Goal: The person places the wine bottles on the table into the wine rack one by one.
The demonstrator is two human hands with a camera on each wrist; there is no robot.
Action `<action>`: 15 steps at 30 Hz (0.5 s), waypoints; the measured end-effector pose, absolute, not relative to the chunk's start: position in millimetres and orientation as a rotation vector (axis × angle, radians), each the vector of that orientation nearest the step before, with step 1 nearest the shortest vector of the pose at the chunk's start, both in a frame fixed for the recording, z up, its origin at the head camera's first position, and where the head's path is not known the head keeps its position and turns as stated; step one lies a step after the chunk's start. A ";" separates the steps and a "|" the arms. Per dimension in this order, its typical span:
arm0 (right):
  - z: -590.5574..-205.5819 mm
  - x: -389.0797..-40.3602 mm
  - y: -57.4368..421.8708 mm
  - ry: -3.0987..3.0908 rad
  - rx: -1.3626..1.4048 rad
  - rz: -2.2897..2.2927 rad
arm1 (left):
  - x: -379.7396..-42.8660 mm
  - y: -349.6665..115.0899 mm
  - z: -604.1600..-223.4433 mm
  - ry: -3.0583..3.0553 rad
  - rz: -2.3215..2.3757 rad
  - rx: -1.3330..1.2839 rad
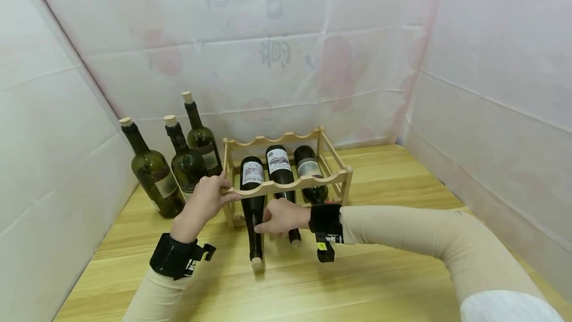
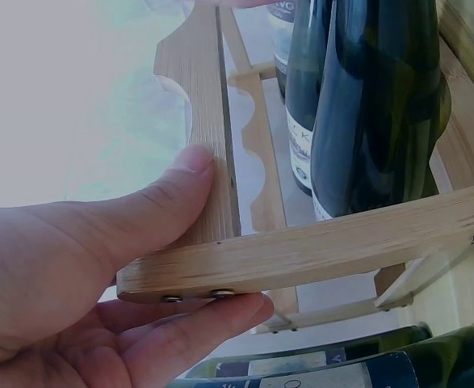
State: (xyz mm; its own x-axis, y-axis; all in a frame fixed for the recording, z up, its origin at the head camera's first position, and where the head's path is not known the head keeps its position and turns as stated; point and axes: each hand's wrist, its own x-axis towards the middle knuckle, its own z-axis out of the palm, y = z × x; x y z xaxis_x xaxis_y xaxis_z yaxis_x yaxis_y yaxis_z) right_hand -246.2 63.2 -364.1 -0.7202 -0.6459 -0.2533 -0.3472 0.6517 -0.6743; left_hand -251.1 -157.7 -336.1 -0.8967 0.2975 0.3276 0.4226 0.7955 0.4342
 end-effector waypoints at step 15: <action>-384.8 -254.2 46.9 1.780 -0.176 -1.257 | -250.7 -158.2 -337.5 -2.716 -0.722 -0.582</action>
State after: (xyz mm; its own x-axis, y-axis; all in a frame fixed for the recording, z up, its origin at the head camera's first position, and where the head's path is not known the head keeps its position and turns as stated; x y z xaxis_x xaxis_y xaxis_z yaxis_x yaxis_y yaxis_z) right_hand -254.2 46.9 -384.8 -0.5674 -0.5727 -0.5916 0.3660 0.4682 -0.8043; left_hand -250.7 -158.2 -337.5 -0.8824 0.3093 0.3545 0.4445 0.7950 0.4128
